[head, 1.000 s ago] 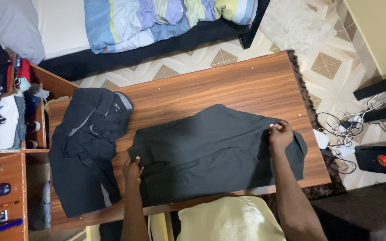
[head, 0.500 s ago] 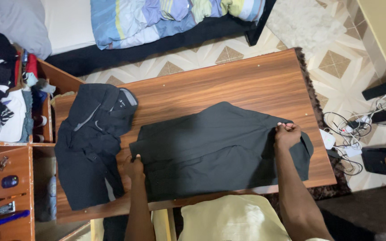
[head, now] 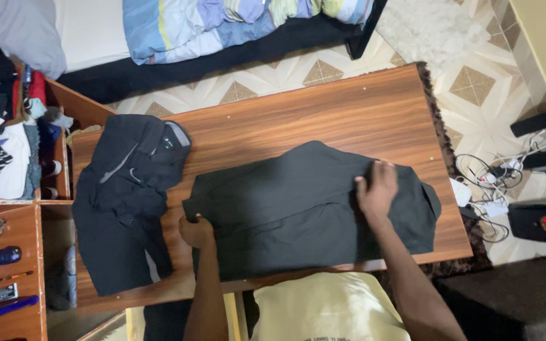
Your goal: The person buttons the front of a dark long-sleeved shirt placed on a wooden table. They then fold the shirt by bringing the sleeves and sides toward the center and smoothing the fabric by hand.
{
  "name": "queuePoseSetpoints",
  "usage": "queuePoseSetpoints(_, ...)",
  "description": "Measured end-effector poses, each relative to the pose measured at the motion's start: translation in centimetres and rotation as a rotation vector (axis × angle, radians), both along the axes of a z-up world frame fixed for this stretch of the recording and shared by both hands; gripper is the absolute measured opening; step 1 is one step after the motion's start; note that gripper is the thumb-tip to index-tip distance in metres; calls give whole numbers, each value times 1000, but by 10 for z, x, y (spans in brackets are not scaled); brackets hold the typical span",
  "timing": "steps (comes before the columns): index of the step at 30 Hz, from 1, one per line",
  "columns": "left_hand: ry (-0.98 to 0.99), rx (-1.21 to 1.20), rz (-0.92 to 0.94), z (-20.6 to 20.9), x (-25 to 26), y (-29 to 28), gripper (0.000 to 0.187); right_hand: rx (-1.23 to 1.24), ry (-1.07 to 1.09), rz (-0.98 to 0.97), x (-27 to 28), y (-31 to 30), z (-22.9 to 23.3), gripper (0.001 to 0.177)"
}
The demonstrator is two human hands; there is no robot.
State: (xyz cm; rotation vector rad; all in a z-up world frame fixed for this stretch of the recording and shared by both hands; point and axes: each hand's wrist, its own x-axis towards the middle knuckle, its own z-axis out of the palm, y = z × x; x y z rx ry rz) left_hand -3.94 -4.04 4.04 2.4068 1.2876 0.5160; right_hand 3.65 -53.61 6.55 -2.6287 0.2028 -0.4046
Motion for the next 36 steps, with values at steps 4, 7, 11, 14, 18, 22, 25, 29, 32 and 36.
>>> queuePoseSetpoints(4,-99,14,36,-10,4,6,21,-122,277,85,0,10,-11,97)
queuePoseSetpoints(7,-33,-57,128,-7,1,6,20,-141,328,89,-4,10,-20,102)
queuePoseSetpoints(11,5,476,71,6,20,-22,74,-219,271,77,-7,20,-17,99)
queuePoseSetpoints(14,-252,87,-310,12,49,-67,38,-375,253,203,-8,41,-11,93)
queuePoseSetpoints(18,-410,-109,-734,9,106,-133,42,-260,375,286,-5,88,-5,103)
queuePoseSetpoints(22,-196,-224,-908,15,138,-178,57,-229,554,273,1,102,-4,115)
queuePoseSetpoints(25,-48,-260,-874,10,154,-190,41,-257,611,288,2,99,-8,120)
queuePoseSetpoints(29,-65,-174,-710,3,156,-197,20,-274,749,313,9,98,-10,124)
queuePoseSetpoints(32,-163,10,-713,19,142,-203,30,-285,896,301,17,99,-9,128)
queuePoseSetpoints(36,27,52,-953,43,93,-211,66,-306,981,317,25,97,-14,140)
